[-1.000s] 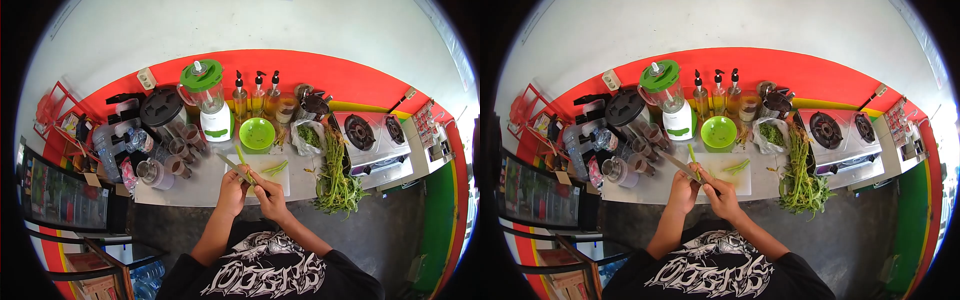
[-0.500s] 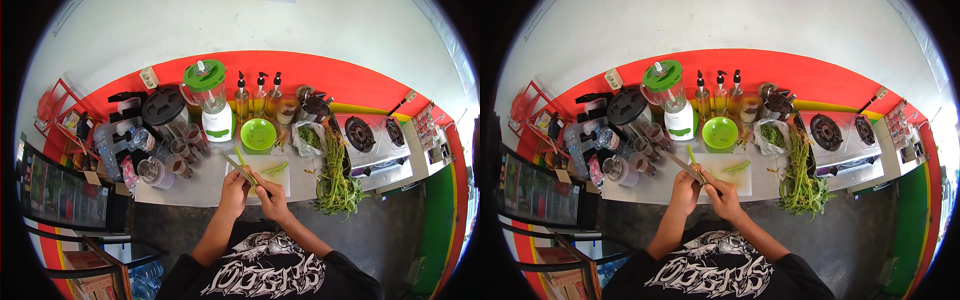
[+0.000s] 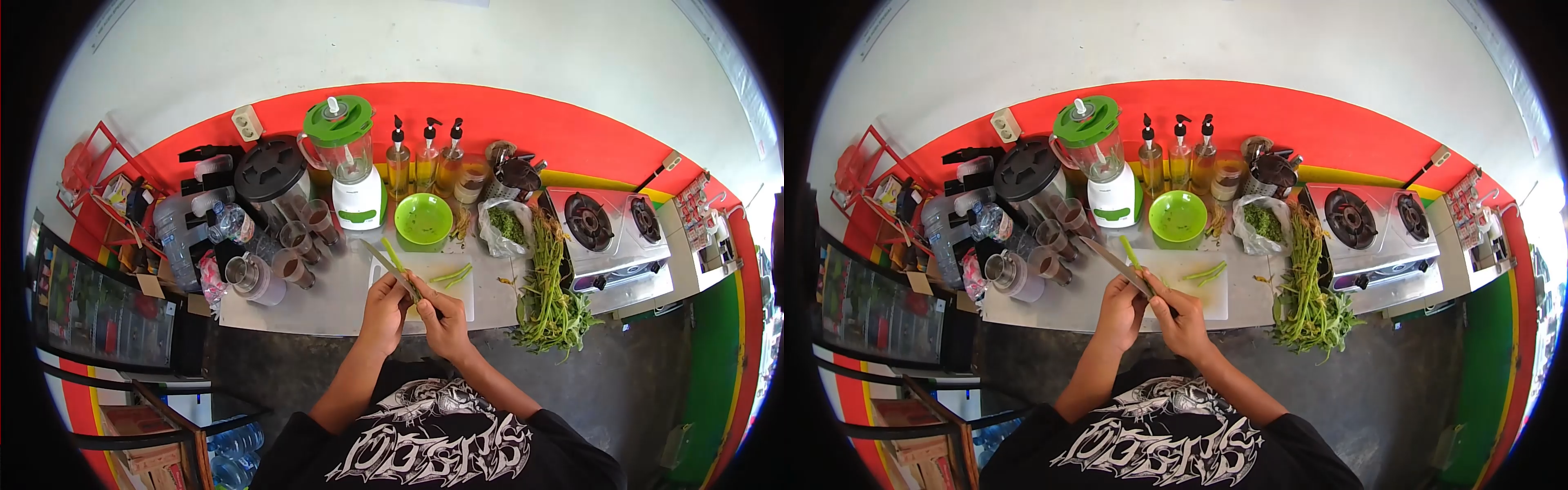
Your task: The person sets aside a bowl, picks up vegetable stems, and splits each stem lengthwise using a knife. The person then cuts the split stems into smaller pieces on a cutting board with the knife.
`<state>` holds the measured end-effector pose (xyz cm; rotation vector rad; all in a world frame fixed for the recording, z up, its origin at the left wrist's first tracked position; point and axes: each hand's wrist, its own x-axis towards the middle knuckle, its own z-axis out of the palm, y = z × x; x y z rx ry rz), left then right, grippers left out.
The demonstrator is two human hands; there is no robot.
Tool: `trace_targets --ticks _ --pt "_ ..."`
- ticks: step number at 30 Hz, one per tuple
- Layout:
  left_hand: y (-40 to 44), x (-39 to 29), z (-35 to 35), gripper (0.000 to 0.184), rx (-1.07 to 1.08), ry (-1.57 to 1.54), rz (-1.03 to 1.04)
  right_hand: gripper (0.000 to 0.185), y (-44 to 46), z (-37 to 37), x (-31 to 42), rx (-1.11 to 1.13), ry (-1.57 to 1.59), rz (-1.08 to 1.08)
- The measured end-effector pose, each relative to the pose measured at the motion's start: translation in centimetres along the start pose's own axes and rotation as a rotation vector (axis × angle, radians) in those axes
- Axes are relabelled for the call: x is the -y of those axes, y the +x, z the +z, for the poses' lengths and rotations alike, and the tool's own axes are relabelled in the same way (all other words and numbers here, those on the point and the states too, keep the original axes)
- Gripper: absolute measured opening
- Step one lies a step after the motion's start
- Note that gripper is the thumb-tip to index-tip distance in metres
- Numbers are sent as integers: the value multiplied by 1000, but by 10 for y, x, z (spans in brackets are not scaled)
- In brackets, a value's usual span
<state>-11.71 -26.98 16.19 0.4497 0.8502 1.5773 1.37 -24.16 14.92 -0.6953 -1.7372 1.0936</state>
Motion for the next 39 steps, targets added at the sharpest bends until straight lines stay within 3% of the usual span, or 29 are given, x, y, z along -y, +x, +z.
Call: trace_targets --ticks 4,7,14,17,19,26,32,34,39 --pt "5 -5 -5 14 1 -19 -63 38 -2 -5 3 17 23 96" --pt "8 -10 -4 12 -22 75 -23 43 -4 -2 -7 -3 37 1" --pt "6 -8 1 14 -62 46 0 45 -5 -4 -6 14 71 5" --pt "6 -8 -2 17 -15 142 35 41 -5 -7 -2 52 66 119" --pt "5 -12 4 20 -73 9 11 41 -5 -6 -5 60 101 85" --pt "4 -4 4 21 -36 97 32 41 -3 -7 -4 68 50 81" --pt "4 3 7 20 -136 119 19 44 -1 -4 -7 28 80 25" --pt "9 1 -2 17 -17 109 38 44 1 -7 -6 40 50 22" --pt "8 6 -5 17 18 211 76 44 1 -7 -7 25 71 60"
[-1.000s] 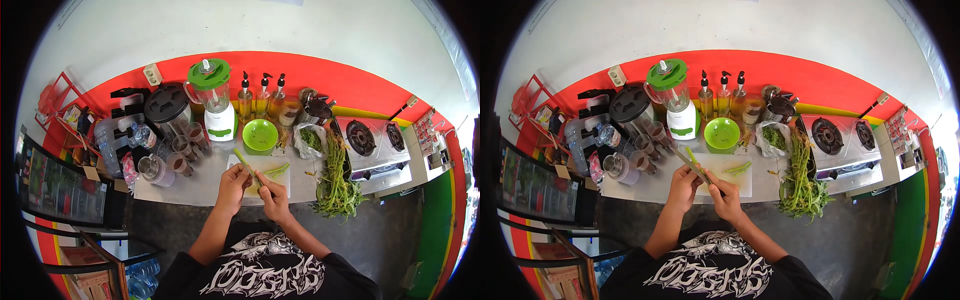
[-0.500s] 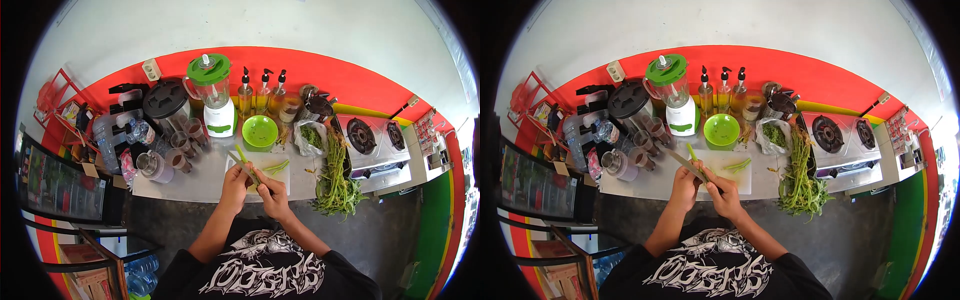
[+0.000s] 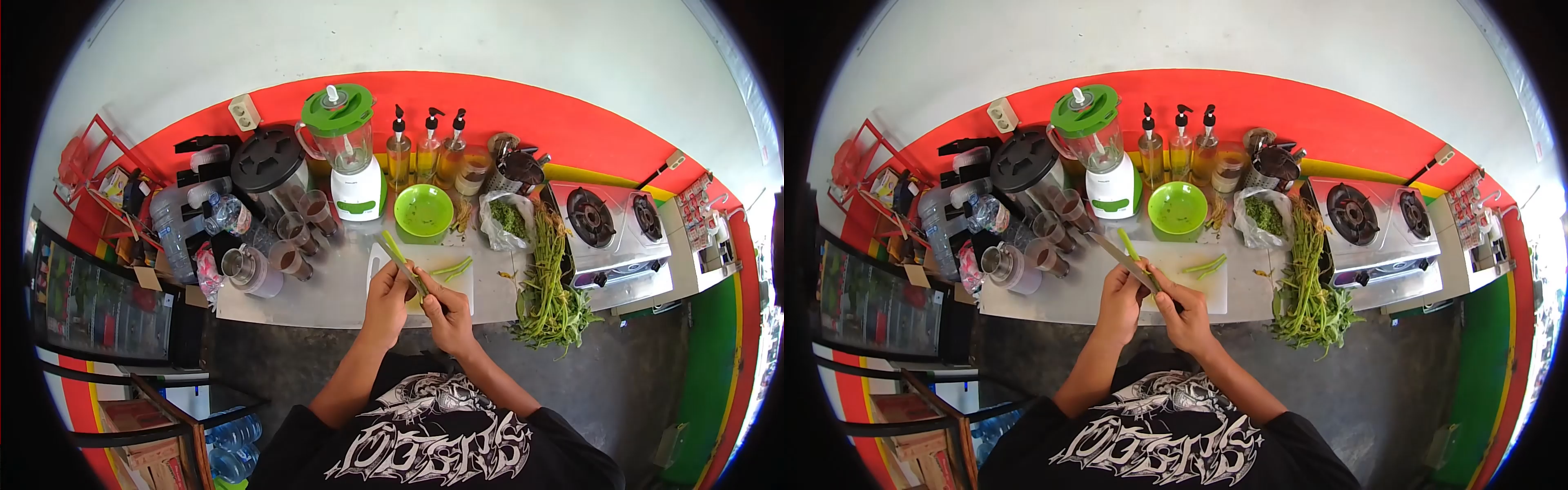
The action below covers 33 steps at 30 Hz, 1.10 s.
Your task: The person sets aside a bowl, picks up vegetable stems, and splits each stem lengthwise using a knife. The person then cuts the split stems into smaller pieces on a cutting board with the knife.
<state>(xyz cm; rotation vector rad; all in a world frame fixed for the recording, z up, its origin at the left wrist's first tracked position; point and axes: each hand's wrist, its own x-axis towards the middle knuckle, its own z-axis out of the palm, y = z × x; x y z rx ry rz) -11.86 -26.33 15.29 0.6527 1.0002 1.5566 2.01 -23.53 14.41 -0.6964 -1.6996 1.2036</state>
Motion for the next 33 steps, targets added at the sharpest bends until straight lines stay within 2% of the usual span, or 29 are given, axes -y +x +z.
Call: trace_targets --ticks 5,7,8,13,17,22,26,28,32,33 --pt "-2 -16 15 21 -48 -24 5 44 -1 -3 2 23 15 5" --pt "-5 -25 18 21 -103 -134 -138 44 -6 -4 1 59 21 41" --pt "-4 -24 15 21 -103 -136 -139 44 -6 -4 1 59 20 42" --pt "-5 -16 3 18 30 -265 -214 45 -6 -1 -4 23 -5 -72" --pt "-6 -8 1 19 1 -224 -179 44 -5 3 4 5 -13 -73" --pt "-11 -10 1 19 -32 -274 -133 41 -9 2 7 40 -6 27" --pt "-12 -11 6 18 -75 -305 -114 41 -9 4 7 32 -40 -11" --pt "-11 -12 5 18 -55 -236 -36 40 -9 4 8 28 -20 15" --pt "-10 -15 8 18 -82 -225 -33 41 -8 5 4 23 -12 3" --pt "-8 -14 6 18 -86 -118 -11 44 -8 6 0 30 16 -21"
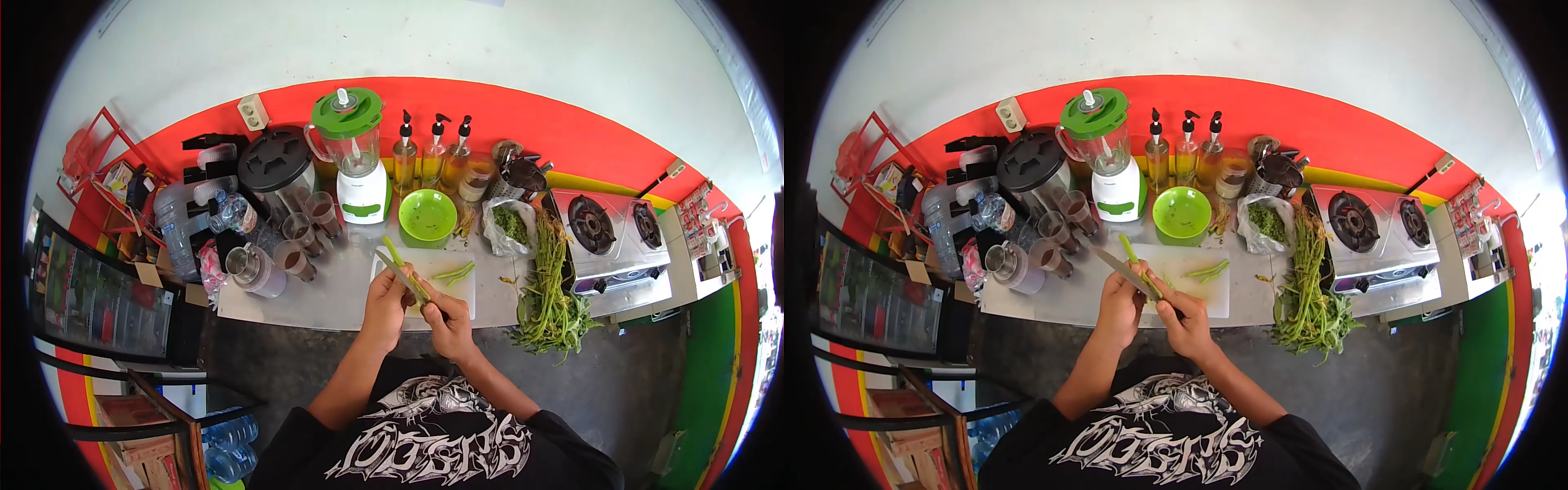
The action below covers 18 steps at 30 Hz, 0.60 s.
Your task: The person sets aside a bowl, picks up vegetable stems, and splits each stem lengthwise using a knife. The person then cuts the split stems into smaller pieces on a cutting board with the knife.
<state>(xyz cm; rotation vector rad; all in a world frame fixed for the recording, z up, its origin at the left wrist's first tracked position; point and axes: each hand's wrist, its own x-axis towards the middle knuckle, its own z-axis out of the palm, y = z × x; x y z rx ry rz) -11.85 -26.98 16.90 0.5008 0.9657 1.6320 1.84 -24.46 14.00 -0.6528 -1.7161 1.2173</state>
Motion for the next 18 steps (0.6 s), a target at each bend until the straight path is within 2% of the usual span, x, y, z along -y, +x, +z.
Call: trace_targets --ticks 2,4,5,6,8,9,10,12,18 --pt "1 -2 -2 19 -1 106 28 47 0 -4 -3 6 27 -25" --pt "-1 -13 2 18 1 711 388 49 1 -12 -2 -54 190 133" --pt "2 -18 -4 11 20 969 586 42 4 -14 0 -110 244 74" --pt "4 -16 -5 11 27 970 583 42 8 -16 3 -117 244 76" --pt "7 -12 -5 14 -12 1166 863 27 15 -22 13 -187 349 346" --pt "7 -12 -5 14 1 1167 861 17 22 -22 23 -192 394 406" --pt "6 -12 -5 20 10 1260 934 17 26 -22 29 -203 396 406" --pt "7 -11 -5 26 31 1350 1010 17 30 -22 37 -148 477 562" --pt "16 -12 -6 36 139 1392 1084 20 28 -14 39 -115 451 533"
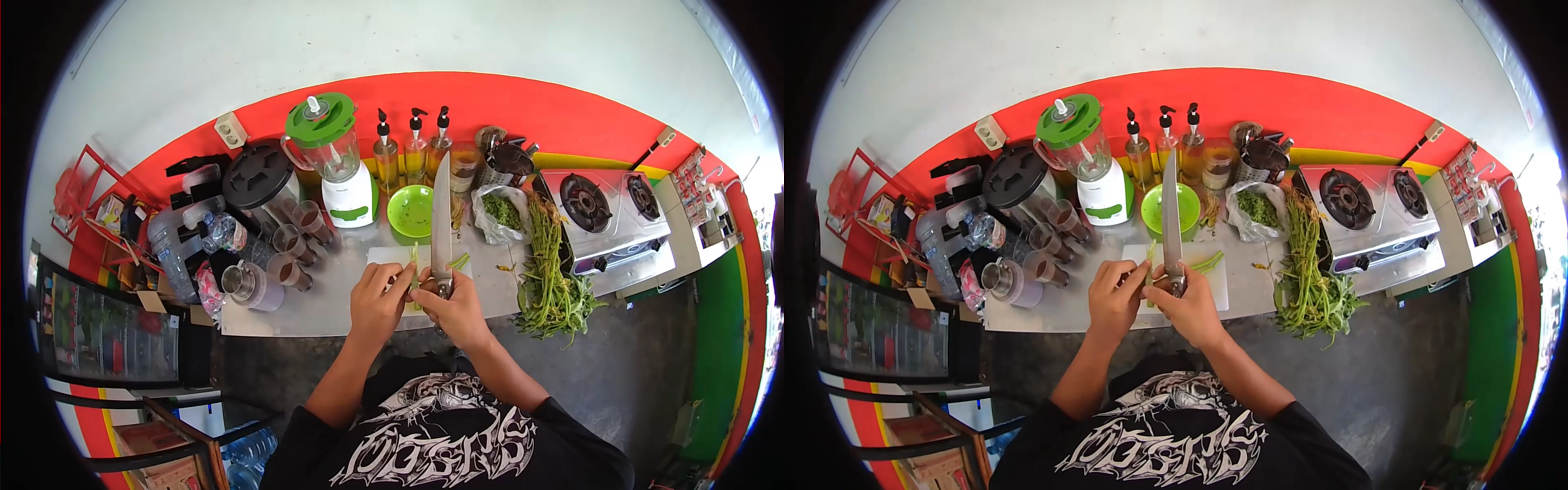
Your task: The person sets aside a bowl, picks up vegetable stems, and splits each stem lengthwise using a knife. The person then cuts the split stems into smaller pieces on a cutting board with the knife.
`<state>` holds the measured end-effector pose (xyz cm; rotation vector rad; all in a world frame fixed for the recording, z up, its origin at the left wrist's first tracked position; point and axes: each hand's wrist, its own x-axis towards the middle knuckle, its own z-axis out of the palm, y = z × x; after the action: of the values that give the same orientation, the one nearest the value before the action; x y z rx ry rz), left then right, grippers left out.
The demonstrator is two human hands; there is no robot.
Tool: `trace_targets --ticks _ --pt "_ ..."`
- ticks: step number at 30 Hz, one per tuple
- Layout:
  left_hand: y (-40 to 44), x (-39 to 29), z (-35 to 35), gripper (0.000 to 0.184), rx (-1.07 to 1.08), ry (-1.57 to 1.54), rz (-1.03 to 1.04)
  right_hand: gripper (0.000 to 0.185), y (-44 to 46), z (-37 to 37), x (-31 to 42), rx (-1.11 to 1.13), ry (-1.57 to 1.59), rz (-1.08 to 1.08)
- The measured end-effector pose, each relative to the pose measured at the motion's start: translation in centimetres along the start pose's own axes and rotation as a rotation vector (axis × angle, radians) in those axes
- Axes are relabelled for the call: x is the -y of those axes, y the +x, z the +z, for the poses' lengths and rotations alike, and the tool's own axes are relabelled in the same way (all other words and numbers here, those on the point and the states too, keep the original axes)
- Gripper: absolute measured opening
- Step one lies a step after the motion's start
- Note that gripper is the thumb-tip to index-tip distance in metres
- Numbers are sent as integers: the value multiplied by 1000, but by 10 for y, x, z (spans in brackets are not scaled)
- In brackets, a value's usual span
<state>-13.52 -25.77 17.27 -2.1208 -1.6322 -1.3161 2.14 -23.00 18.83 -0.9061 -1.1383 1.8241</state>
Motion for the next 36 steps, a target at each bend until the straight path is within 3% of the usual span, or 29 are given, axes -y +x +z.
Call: trace_targets --ticks 3,5,6,9,16,19,22,24,32,36 --pt "4 0 4 29 -74 -22 9 22 2 -3 -1 -33 14 -11" --pt "0 -9 5 20 -12 -654 -746 21 4 -8 -2 -56 -61 -62" --pt "-4 -10 8 20 -7 -656 -745 20 5 -10 -3 -77 -138 -112" --pt "-13 -17 15 19 101 -1063 -845 16 8 -15 -4 -130 -279 -184" --pt "-7 -18 17 20 143 -1120 -1001 16 6 -17 -2 -79 -326 -155" --pt "-2 -11 17 14 -20 -1350 -1101 20 4 -18 -5 -65 -289 -131" --pt "-1 -3 16 15 -25 -1372 -1054 24 1 -19 -16 -41 -251 -167" --pt "-4 -1 20 15 -30 -1329 -1049 26 4 -21 -32 -56 -359 -439" --pt "10 -7 12 16 -117 -1101 -1044 37 -2 -16 -34 -1 -646 -502" --pt "7 -8 15 16 -167 -1198 -1070 41 -3 -15 -30 14 -699 -481"
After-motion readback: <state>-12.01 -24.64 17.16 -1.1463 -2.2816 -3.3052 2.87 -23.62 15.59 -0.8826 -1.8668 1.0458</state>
